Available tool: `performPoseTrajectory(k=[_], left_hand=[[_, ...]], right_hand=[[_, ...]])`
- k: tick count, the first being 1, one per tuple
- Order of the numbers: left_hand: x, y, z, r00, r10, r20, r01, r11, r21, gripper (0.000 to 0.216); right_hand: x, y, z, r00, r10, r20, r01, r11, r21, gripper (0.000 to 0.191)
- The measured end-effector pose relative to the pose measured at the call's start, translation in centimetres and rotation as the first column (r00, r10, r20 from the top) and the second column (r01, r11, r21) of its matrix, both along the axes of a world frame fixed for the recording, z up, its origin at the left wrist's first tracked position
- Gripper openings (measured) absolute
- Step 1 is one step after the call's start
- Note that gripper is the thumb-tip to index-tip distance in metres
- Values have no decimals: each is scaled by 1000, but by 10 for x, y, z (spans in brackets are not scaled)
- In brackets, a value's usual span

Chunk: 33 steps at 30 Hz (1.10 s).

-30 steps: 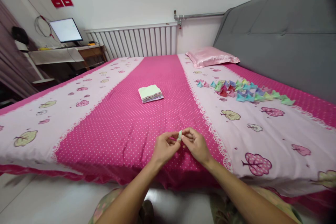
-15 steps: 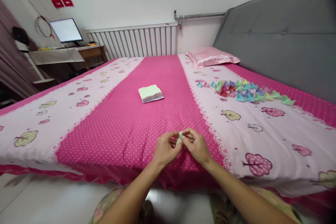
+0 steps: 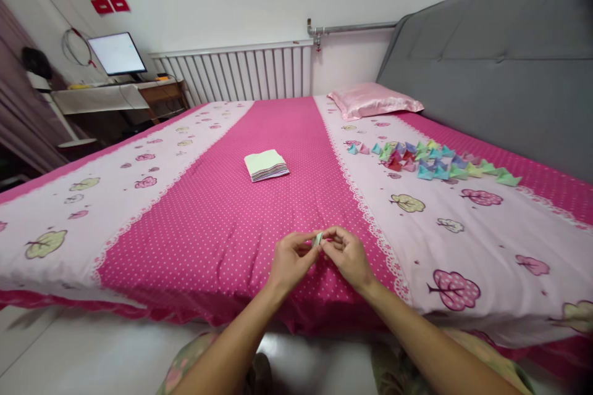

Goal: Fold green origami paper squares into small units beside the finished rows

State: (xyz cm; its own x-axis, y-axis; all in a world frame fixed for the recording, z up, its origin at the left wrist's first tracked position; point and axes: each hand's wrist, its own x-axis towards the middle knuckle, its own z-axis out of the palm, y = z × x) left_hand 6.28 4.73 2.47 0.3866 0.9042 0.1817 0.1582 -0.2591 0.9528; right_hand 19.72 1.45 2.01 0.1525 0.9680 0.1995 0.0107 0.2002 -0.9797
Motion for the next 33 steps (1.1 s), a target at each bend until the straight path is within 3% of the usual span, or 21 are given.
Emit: performPoseTrajectory(k=[14, 19, 26, 33], left_hand=[[4, -2, 5, 997, 64, 41, -58, 990, -131, 25], [5, -1, 5, 993, 42, 114, -19, 981, -191, 25], [8, -5, 5, 993, 18, 116, 1, 987, -159, 27], [9, -4, 15, 949, 129, 286, -9, 923, -386, 31]], right_hand=[[-3, -5, 4, 952, -115, 285, 99, 993, 69, 14], [-3, -3, 3, 944, -144, 298, 127, 989, 78, 16], [-3, -2, -1, 952, -182, 245, 164, 982, 90, 12], [-5, -2, 2, 966, -175, 189, 141, 974, 178, 12]])
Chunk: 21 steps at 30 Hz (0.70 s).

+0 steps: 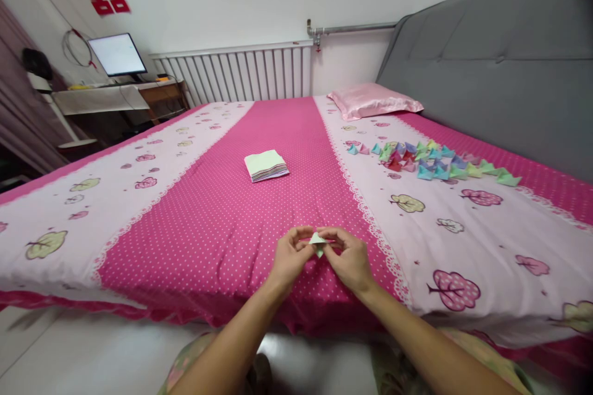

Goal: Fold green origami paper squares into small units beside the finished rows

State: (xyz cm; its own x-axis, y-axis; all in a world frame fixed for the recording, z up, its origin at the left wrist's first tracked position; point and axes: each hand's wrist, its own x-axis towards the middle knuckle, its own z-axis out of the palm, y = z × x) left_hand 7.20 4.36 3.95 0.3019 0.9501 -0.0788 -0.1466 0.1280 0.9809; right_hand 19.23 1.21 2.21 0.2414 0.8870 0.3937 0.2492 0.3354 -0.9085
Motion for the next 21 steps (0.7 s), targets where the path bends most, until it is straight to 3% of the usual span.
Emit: performPoseTrajectory(k=[3, 8, 14, 21], left_hand=[[-2, 0, 3, 993, -72, 98, 81, 992, -95, 32], [-6, -1, 5, 980, -160, 122, 183, 961, -209, 27], [-8, 2, 9, 971, -150, 186, 186, 963, -194, 19], [-11, 5, 9, 955, -78, 285, 152, 957, -246, 15]], right_hand=[[1, 0, 1, 1000, 4, -13, -3, 1000, 7, 14], [2, -2, 4, 997, -24, 69, 22, 999, 28, 18], [5, -2, 10, 970, -25, 243, 2, 996, 93, 21], [9, -4, 10, 959, 43, 279, -72, 993, 95, 26]])
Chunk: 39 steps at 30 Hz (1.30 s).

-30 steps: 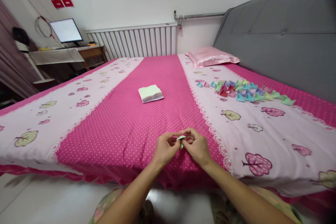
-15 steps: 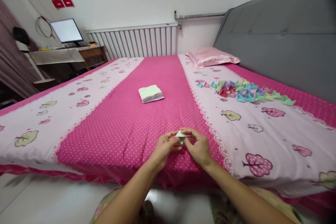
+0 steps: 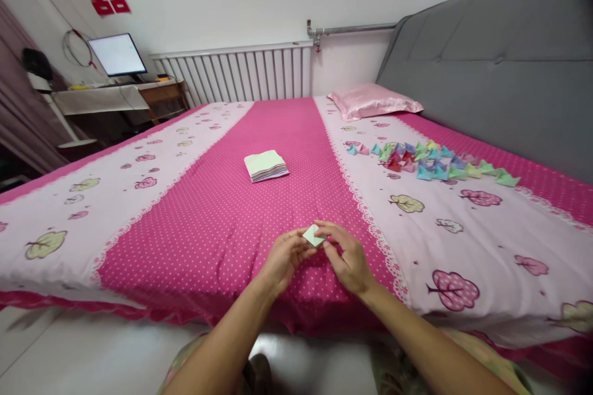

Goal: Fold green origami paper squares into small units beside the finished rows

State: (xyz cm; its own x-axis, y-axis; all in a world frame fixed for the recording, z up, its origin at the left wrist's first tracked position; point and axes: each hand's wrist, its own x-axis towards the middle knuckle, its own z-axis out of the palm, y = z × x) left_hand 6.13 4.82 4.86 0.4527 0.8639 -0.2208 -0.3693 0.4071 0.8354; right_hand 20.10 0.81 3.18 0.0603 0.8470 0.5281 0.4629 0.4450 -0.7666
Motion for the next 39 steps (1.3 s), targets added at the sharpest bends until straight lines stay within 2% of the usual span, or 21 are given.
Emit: performPoseTrajectory(k=[3, 7, 9, 13, 17, 19, 24, 29, 34, 39], left_hand=[[0, -1, 0, 1000, 3, 10, -4, 999, 44, 15], [2, -2, -3, 998, 2, -64, 8, 988, 157, 37], [3, -2, -4, 994, 31, -103, -13, 985, 170, 39], [5, -1, -4, 983, 71, -170, -37, 980, 194, 41], [6, -1, -4, 975, 53, -218, -7, 978, 206, 45], [6, -1, -6, 973, 21, -231, 31, 976, 217, 48], [5, 0, -12, 963, -11, -269, 85, 961, 264, 43], [3, 2, -13, 949, 0, -315, 98, 950, 295, 36], [4, 1, -11, 920, 65, -386, 84, 930, 358, 23], [5, -3, -8, 910, -76, -408, 222, 921, 321, 25]], right_hand=[[1, 0, 0, 1000, 1, -3, -1, 1000, -1, 27], [2, 0, 2, 1000, -10, -3, 10, 1000, 11, 25], [1, 0, 3, 999, -22, -35, 21, 1000, -5, 23], [0, 3, 0, 979, -67, -192, 49, 994, -99, 15], [0, 7, -6, 938, -91, -335, 23, 979, -204, 28], [-1, 9, -7, 931, -59, -361, -33, 970, -243, 29], [-2, 9, -6, 925, 23, -380, -134, 954, -269, 21], [-1, 11, -8, 897, 15, -442, -159, 944, -290, 22], [1, 11, -7, 843, -23, -538, -178, 931, -319, 24], [1, 10, -5, 797, -60, -601, -191, 919, -345, 22]])
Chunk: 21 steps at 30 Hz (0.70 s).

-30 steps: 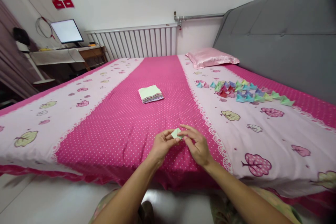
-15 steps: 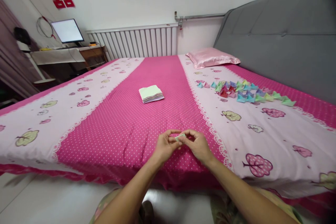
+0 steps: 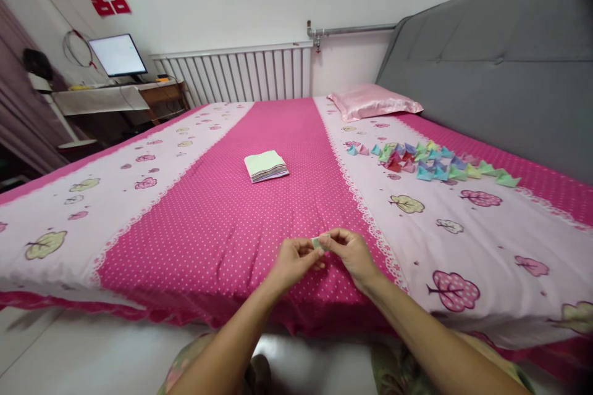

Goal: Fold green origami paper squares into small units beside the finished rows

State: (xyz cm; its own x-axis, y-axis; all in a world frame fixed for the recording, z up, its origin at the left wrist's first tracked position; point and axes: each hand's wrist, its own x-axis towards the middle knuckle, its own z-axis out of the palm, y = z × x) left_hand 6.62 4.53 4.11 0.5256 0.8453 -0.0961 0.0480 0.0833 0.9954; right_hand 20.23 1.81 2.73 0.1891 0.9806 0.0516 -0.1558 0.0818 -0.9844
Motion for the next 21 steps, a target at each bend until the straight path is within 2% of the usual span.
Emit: performPoseTrajectory(k=[6, 11, 21], left_hand=[[0, 1, -1, 1000, -1, 18, 1, 1000, 4, 26], [0, 1, -1, 999, -4, 34, 3, 1000, 20, 27], [-1, 2, -3, 998, -46, 37, 45, 998, 41, 27]], right_hand=[[-1, -1, 3, 994, 21, -107, -24, 999, -29, 21], [-1, -2, 5, 984, 107, -142, -114, 992, -44, 24], [2, 0, -4, 980, 118, -163, -129, 990, -57, 28]])
